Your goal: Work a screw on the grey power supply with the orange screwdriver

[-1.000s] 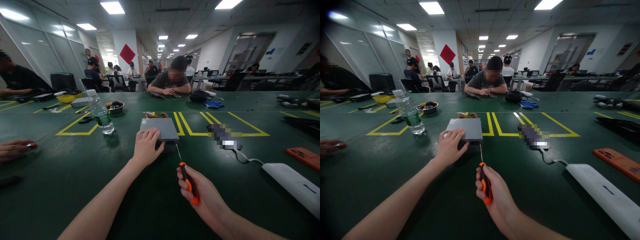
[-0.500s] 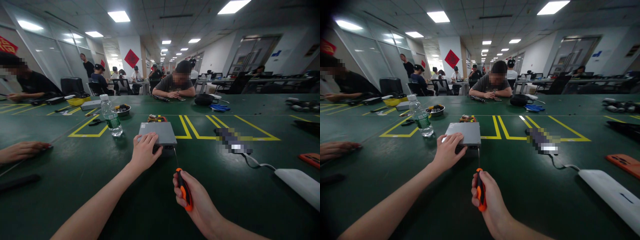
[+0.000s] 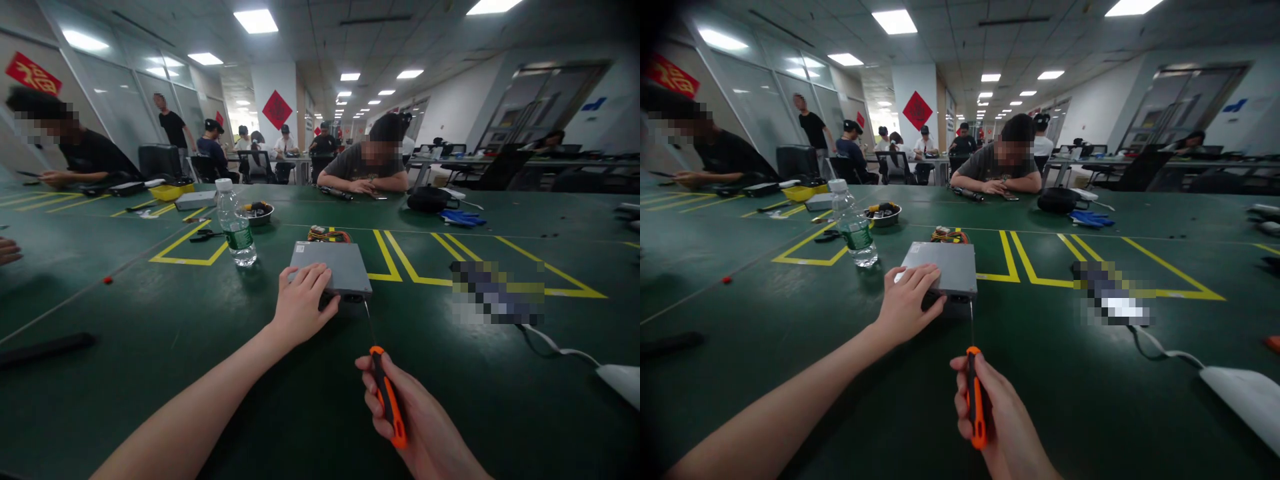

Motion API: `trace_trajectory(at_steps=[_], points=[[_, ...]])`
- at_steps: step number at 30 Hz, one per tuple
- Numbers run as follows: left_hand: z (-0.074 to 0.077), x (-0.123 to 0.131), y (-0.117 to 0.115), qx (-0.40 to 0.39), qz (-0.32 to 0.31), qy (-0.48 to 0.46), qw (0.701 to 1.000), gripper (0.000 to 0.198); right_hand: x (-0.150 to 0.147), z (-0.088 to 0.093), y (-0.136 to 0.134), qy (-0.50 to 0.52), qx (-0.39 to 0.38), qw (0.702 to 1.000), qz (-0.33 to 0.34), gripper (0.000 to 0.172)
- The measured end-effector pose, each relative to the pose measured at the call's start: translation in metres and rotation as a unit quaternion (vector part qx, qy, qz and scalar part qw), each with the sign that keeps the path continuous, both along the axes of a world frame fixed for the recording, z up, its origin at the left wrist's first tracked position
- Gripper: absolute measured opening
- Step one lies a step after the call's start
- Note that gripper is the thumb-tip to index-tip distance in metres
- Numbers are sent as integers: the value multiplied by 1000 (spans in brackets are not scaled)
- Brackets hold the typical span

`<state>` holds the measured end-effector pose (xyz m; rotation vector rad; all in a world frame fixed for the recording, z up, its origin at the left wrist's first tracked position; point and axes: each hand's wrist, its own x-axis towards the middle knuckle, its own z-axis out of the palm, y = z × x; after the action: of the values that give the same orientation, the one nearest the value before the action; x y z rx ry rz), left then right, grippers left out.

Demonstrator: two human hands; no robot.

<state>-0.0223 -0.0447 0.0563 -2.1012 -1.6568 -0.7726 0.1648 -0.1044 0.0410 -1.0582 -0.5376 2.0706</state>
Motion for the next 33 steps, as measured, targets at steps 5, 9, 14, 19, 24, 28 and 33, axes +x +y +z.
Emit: trace_trajectory(at_steps=[5,9,14,19,24,28,33], points=[[-1,1,2,-1,8,-1,1000,34,8,-4,5,-14,40,999,-5,34],[-1,1,3,-4,6,1,1000,34,10,-10,9,-9,40,999,-4,36],[-1,2,4,-6,7,9,1000,35,9,-11,10,6,13,1000,0,36],[-1,3,4,-2,11,13,1000,34,11,-11,10,3,41,999,11,38],[-1,3,4,1,10,14,1000,34,9,-8,10,8,26,1000,-2,37],[-1,3,4,-5,8,15,1000,35,8,-6,10,23,3,1000,-6,35],[-1,3,4,3,11,15,1000,35,12,-6,10,31,14,999,11,33]])
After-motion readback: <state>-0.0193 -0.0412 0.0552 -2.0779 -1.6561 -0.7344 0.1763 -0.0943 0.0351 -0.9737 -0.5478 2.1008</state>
